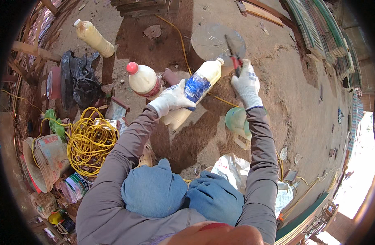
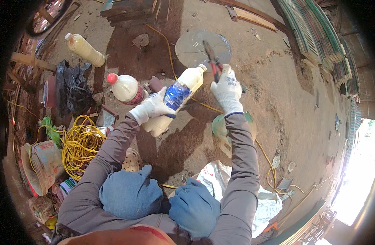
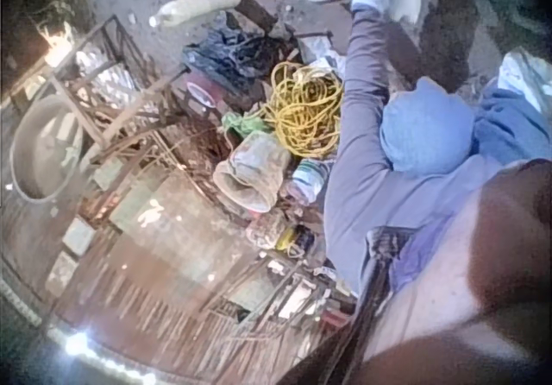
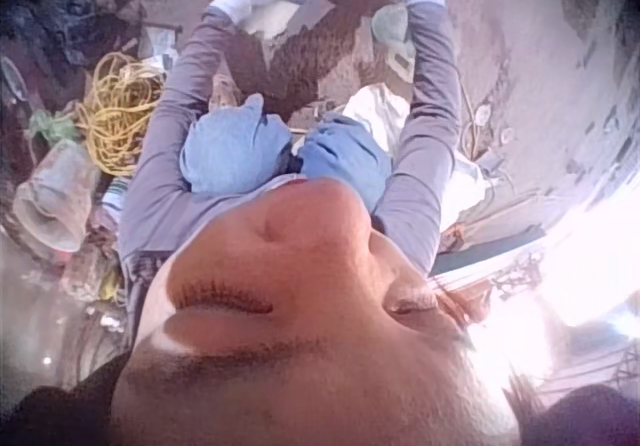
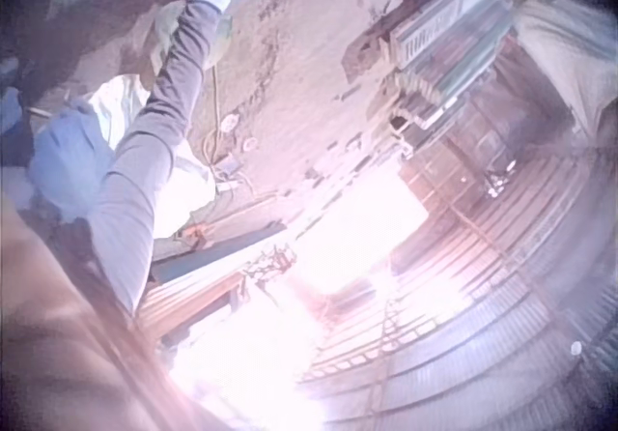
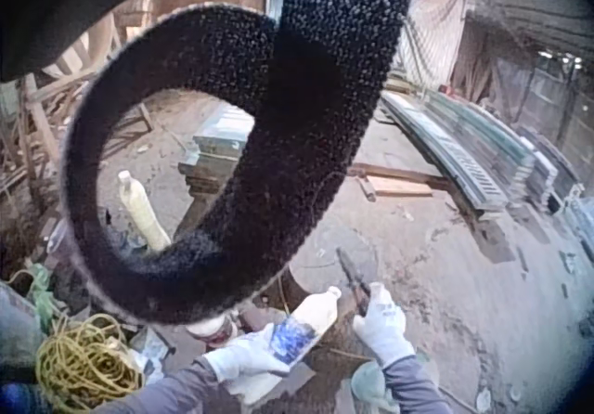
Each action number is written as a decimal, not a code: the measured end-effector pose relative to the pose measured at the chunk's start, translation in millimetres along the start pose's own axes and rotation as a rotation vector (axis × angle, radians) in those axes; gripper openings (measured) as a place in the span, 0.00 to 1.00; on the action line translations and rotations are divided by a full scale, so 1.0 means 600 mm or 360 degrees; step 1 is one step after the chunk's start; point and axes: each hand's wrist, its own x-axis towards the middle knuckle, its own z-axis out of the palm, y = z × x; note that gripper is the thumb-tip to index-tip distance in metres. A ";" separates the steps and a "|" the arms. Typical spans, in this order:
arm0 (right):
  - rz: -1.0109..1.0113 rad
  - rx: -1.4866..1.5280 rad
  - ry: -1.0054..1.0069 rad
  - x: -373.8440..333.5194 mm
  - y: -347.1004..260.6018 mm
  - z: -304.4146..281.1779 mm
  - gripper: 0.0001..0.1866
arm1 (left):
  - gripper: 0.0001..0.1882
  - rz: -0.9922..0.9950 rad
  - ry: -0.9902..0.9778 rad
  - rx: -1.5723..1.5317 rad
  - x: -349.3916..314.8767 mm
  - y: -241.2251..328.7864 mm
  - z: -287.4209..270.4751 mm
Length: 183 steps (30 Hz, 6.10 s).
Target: The person sits on the floor and pours liquid from a plastic bottle into a small container, then uses pliers to open another bottle and pours its contents into the same container. The person handles multiple containers and tools while seated.
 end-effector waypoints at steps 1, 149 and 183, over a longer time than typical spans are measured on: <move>-0.0007 0.0099 0.0125 0.003 0.001 -0.005 0.31 | 0.44 0.0113 -0.0081 -0.0355 0.004 -0.009 0.006; -0.2282 -0.0255 -0.0278 -0.250 -0.151 -0.125 0.18 | 0.42 0.1551 0.0326 -0.0420 -0.131 -0.079 0.094; -0.0469 0.0510 -0.0673 -0.390 0.009 -0.009 0.16 | 0.41 0.1135 0.0194 -0.0607 -0.133 -0.107 0.093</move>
